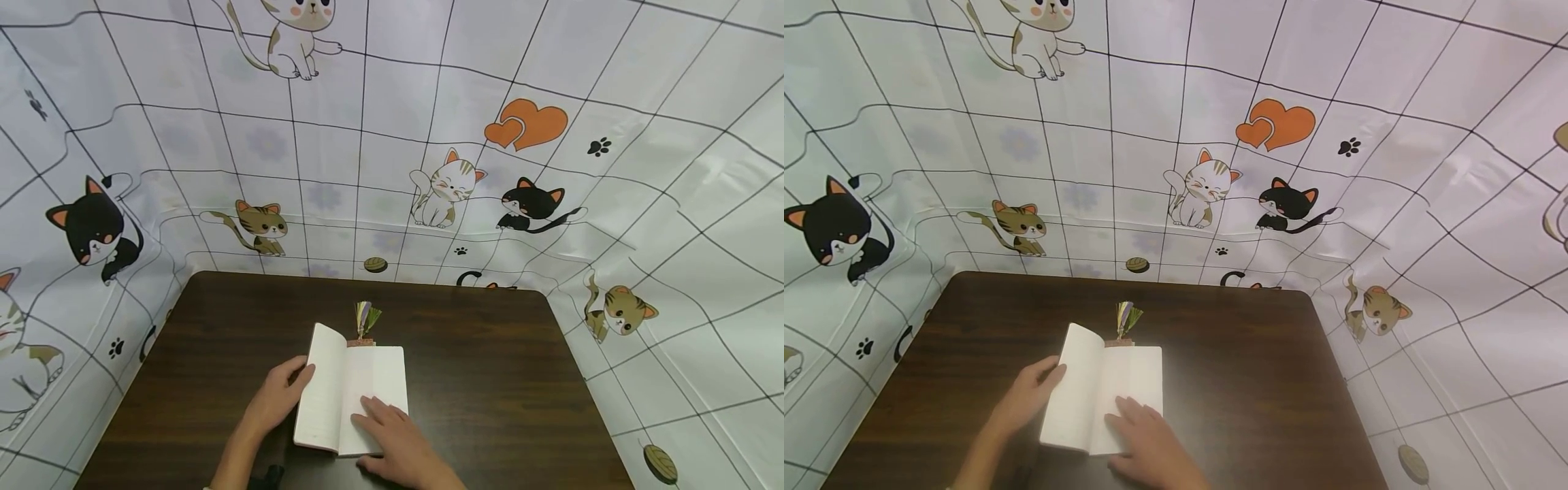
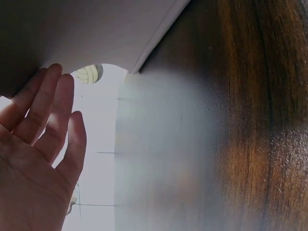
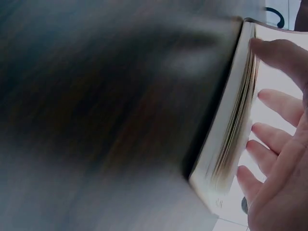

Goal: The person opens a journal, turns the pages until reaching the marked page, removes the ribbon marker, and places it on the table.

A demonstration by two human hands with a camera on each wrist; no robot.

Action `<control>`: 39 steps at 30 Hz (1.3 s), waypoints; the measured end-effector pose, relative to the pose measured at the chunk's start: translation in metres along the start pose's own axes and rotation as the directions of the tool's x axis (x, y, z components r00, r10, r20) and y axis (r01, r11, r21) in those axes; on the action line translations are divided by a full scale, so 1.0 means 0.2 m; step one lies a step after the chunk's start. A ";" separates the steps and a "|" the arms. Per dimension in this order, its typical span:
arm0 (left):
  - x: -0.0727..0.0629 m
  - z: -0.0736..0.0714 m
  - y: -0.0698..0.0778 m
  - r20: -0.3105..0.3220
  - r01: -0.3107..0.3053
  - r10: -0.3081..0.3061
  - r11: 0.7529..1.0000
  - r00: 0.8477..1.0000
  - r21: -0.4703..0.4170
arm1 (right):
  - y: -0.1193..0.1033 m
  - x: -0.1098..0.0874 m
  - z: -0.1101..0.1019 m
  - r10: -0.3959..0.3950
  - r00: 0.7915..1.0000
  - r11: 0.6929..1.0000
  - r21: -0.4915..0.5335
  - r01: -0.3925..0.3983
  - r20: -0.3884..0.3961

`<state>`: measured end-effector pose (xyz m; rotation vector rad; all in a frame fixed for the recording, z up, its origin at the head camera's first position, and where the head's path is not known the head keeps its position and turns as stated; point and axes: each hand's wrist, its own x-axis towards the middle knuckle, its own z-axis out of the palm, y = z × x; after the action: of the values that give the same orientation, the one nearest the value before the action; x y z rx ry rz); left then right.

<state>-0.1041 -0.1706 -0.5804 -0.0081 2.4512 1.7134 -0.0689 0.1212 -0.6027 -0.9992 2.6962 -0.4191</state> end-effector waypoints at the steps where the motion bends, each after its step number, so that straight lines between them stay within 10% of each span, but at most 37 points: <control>1: 0.00 0.00 0.00 0.003 0.001 -0.001 1.000 1.000 -0.002 | 0.01 0.00 0.00 0.007 1.000 1.000 0.000 -0.007 0.012; 9: 0.01 0.01 0.00 0.012 -0.015 0.015 1.000 1.000 -0.001 | 0.05 -0.04 -0.02 -0.065 0.995 0.997 -0.049 0.062 -0.071; 24: 0.00 0.01 -0.01 0.001 -0.045 0.045 0.999 0.999 0.023 | 0.06 -0.02 -0.10 -0.046 0.999 0.999 0.029 0.045 0.029; 39: 0.00 0.01 -0.01 0.008 -0.017 0.017 1.000 1.000 0.003 | 0.07 -0.08 -0.06 -0.102 0.970 0.989 -0.127 0.076 -0.219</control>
<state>-0.1039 -0.1692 -0.5822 0.0207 2.4548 1.7132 -0.0696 0.1444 -0.5946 -1.1746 2.9151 -0.4177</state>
